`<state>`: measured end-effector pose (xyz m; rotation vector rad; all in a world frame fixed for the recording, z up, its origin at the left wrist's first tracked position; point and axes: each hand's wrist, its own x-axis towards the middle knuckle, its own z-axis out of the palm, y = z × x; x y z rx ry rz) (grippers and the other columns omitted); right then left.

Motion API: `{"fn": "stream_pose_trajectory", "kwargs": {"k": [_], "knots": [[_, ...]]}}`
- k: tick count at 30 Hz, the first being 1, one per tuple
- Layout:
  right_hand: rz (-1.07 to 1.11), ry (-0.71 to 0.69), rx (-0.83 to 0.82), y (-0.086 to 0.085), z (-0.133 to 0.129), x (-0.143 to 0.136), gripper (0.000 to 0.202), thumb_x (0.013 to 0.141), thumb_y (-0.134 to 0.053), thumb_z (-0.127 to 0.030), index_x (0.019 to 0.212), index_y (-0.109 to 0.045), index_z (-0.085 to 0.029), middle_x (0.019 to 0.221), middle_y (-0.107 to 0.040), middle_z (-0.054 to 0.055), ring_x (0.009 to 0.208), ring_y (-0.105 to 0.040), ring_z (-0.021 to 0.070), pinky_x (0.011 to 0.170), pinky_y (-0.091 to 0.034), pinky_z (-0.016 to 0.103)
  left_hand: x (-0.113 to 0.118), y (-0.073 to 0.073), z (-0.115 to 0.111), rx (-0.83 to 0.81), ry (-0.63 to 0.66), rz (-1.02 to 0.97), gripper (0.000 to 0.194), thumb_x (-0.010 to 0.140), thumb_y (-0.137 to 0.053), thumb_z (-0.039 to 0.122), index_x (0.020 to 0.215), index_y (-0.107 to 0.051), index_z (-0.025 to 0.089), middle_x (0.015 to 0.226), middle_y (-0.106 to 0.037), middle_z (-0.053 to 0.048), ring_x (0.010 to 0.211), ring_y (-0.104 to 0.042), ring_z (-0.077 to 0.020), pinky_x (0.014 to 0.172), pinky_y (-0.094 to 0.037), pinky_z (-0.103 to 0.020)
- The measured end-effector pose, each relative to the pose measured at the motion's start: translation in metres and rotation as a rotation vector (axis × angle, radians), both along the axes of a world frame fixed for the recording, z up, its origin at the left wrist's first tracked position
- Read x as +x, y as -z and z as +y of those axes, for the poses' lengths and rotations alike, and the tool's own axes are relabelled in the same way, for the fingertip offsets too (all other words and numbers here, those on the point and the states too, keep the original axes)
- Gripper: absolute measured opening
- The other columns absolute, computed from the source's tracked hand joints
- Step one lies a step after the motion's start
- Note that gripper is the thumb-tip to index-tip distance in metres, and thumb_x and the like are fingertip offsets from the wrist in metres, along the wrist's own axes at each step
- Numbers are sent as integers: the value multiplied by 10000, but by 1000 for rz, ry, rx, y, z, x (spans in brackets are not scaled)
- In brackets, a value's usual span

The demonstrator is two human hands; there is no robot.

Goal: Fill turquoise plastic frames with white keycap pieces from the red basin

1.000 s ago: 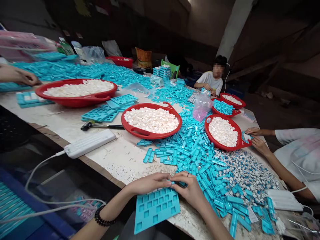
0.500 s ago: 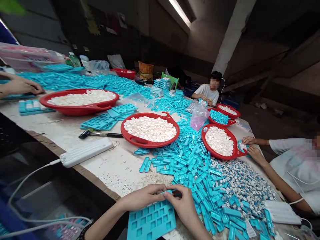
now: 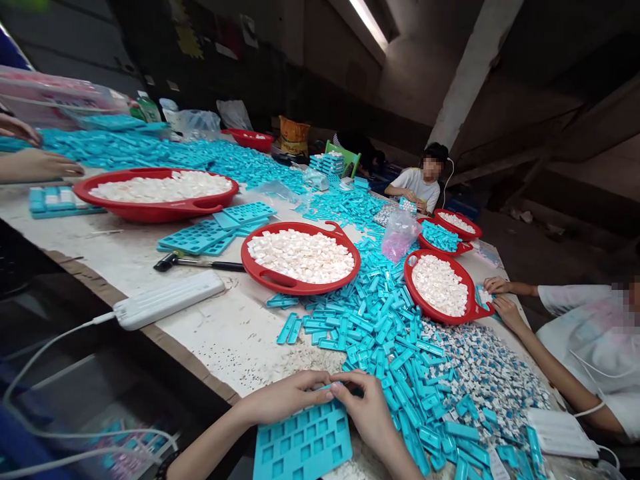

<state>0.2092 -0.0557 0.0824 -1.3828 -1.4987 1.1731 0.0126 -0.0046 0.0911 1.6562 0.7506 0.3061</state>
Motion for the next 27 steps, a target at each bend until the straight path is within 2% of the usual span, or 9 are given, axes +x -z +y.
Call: {"fn": "stream_pose_trajectory", "kwargs": {"k": [4,8,10,15,20,27], "knots": [[18,-1,-10,0,0,-1,441,859,-680,-607,982,-782,-196,913,-746,76,877,-683,254,814,-509,336,0,-3,0,-14,16,11,514,919,-504,621,1089,-697,176,944,-686,-32,880,-596,-219,785,-436,-300],[32,-17,-22,0,-1,-1,394,871,-680,-578,911,-749,-192,854,-720,51,844,-664,229,757,-490,291,-2,-3,-1,-6,9,13,483,922,-520,593,1101,-695,179,1007,-688,-38,966,-599,-228,840,-435,-299],[37,-11,-31,0,-1,-1,379,869,-689,-566,883,-733,-190,851,-716,50,846,-662,227,755,-491,286,-2,-1,-1,-9,9,7,474,920,-533,586,1115,-695,185,1041,-693,-42,1001,-600,-236,858,-435,-302],[12,10,-27,-1,-4,-2,353,887,-679,-535,868,-715,-185,862,-709,56,858,-658,224,771,-502,288,-3,3,0,7,4,-1,419,908,-564,564,1030,-716,192,957,-698,-23,941,-615,-224,805,-444,-287],[30,27,40,-1,-5,-3,332,901,-666,-512,864,-721,-186,986,-692,90,989,-651,244,756,-528,272,-3,0,-1,25,10,-36,387,872,-643,487,1133,-708,209,1084,-735,-26,1009,-644,-245,853,-459,-298],[35,22,43,3,-4,-2,310,900,-673,-494,860,-736,-193,977,-696,92,988,-660,244,753,-550,272,-1,1,-1,14,35,-84,409,878,-643,486,1180,-716,220,1143,-753,-33,1068,-662,-272,904,-478,-324]]}}
